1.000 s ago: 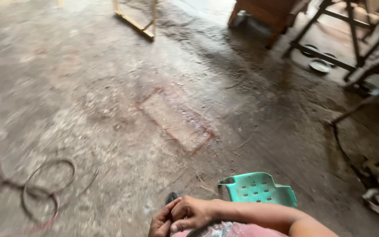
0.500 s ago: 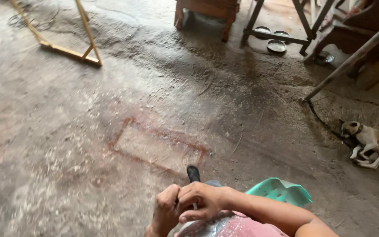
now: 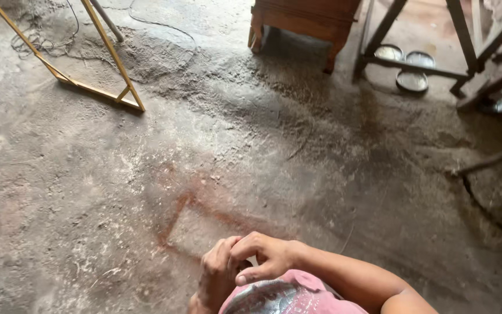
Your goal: The person kneels on the floor and wipes the clear acrylic panels of a wooden display cabinet with a blue cloth, sliding the panels and wiping both sides. They then carry a white plastic jug across the workshop, wipe a wooden shelf, pick up cloths, and handle a small item while standing.
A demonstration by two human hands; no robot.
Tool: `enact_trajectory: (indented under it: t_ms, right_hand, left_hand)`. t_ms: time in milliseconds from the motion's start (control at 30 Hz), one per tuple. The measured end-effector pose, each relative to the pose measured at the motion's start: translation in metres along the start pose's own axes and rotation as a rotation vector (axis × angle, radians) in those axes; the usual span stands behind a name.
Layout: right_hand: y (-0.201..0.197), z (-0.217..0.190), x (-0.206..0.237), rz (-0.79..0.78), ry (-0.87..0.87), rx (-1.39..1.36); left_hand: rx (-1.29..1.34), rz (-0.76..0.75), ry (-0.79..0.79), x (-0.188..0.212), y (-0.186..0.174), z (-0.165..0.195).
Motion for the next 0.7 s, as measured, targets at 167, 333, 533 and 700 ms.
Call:
enact_trajectory:
  t_ms: [167, 333, 533, 700]
  right_hand:
    - [-0.078, 0.019, -0.091, -0.029, -0.103, 0.155]
    - [-0.171, 0.086, -0.206, -0.162, -0.077, 0.226]
    - [-0.276, 0.158, -0.354, -0.271, -0.311, 0.777]
    - [-0.364, 0.205, -0.434, -0.308, -0.376, 1.267]
  left_hand:
    - [-0.057, -0.091, -0.269, -0.045, 0.039, -0.110]
    - [0.586, -0.107, -0.919, -0.102, 0.069, -0.277]
    - [1.146, -0.230, -1.319, -0.254, 0.081, -0.449]
    - [0.441, -0.644, -0.889, -0.403, 0.109, -0.559]
Point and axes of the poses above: each hand's wrist, its own x-axis away from the middle knuckle, its own y-axis out of the palm, z = x × y, the point moved 2 cm from there along -x, towards the middle knuckle, and after that the axes turned 12 degrees about z, right-handed, at the moved point
